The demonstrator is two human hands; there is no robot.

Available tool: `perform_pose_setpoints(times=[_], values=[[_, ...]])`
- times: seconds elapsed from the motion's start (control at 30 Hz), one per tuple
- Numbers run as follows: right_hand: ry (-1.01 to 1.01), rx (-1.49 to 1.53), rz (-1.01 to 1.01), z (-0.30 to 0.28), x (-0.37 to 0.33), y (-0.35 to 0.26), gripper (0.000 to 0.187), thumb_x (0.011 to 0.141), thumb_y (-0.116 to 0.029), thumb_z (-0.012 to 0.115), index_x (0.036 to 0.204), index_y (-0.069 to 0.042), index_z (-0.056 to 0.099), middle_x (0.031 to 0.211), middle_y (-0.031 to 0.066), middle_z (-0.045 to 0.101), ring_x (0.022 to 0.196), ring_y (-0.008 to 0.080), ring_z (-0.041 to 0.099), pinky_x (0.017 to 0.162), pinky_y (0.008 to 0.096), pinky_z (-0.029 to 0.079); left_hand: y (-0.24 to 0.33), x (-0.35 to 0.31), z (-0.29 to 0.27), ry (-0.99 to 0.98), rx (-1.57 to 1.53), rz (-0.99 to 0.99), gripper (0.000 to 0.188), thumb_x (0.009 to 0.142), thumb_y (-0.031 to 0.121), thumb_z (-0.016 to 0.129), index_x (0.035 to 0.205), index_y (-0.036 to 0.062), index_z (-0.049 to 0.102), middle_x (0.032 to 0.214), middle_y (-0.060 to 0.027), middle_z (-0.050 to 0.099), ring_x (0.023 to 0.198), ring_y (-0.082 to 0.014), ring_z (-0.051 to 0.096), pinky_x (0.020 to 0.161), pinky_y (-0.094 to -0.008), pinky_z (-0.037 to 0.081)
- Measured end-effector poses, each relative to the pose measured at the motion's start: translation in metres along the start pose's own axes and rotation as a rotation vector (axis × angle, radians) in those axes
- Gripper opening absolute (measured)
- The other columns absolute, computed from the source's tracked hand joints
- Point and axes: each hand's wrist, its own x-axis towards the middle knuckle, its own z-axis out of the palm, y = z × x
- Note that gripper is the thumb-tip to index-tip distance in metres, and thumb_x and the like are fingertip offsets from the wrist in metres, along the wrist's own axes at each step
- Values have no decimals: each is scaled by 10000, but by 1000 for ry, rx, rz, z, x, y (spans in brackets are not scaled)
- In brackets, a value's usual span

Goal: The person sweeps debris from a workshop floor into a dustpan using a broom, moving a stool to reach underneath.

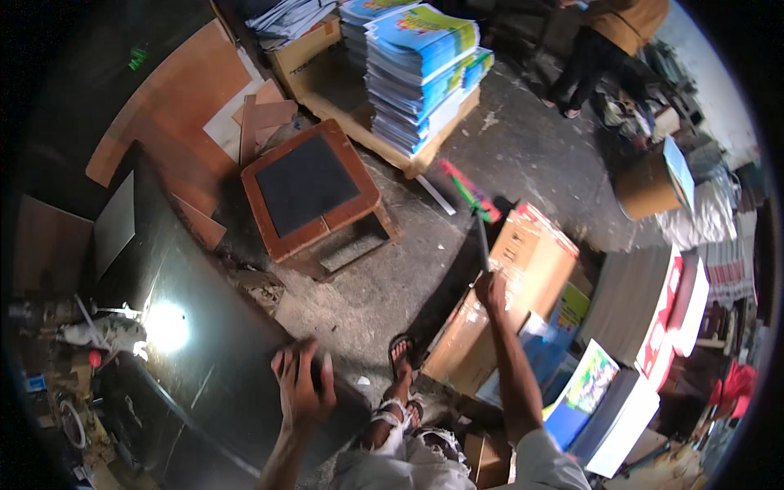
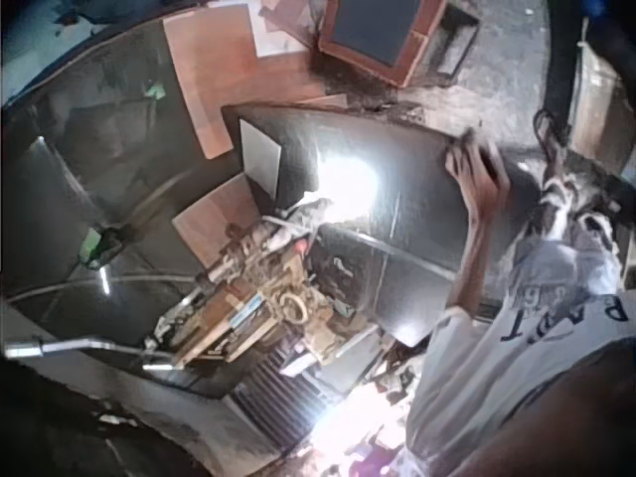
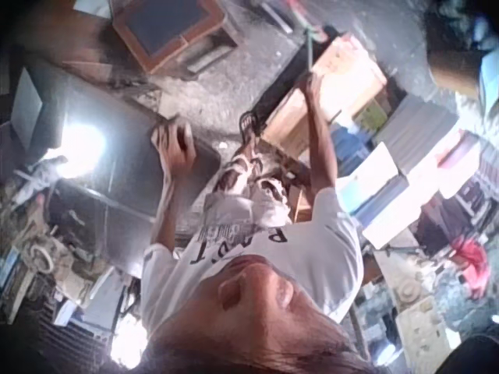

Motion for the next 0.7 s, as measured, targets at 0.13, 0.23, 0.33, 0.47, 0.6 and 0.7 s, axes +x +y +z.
perform_pose_setpoints(times=[0.13, 0.23, 0.33, 0.47, 0.6, 0.7], values=[[-321, -143, 356, 98, 151, 2, 256, 732, -122, 534, 933, 34, 562, 776, 250, 571, 707, 382, 580, 523, 403, 473, -12, 7, -6, -67, 109, -84, 316, 760, 90, 559, 1060, -2, 522, 1050, -136, 571, 968, -278, 527, 873, -411, 327], [-18, -810, -110, 153, 123, 39, 257, 809, -158, 475, 1000, -19, 576, 927, 203, 605, 757, 291, 598, 595, 342, 506, -9, 18, -8, -38, 69, -81, 250, 807, 120, 493, 1028, 8, 532, 1036, -151, 575, 948, -283, 539, 841, -426, 341], [408, -1251, -815, 169, -7, 78, 287, 866, -197, 439, 1083, -66, 573, 1000, 172, 586, 818, 246, 575, 677, 400, 482, -4, 27, -5, -33, 2, -85, 240, 800, 115, 494, 1012, 10, 534, 1030, -147, 585, 933, -289, 553, 826, -428, 352], [-190, -678, -740, 128, -229, -54, 201, 799, -210, 539, 893, -46, 610, 738, 107, 594, 647, 250, 563, 534, 370, 430, -23, 11, -12, -105, 39, -142, 312, 741, 66, 564, 1046, 6, 536, 1059, -122, 585, 981, -261, 540, 870, -396, 333], [-1081, 151, 253, 15, -267, -153, 138, 733, -117, 578, 833, -23, 596, 717, 167, 594, 688, 289, 606, 546, 372, 459, -28, 3, -17, -63, 35, -147, 296, 731, 54, 565, 1024, 10, 553, 1036, -118, 600, 972, -260, 550, 854, -396, 354], [-764, 304, 430, -75, -219, -177, 98, 739, -75, 570, 805, -6, 594, 676, 138, 569, 644, 159, 548, 544, 306, 430, -26, 5, -11, -9, -16, -102, 304, 718, 44, 585, 1019, 13, 563, 1048, -116, 596, 979, -255, 549, 850, -398, 370]])
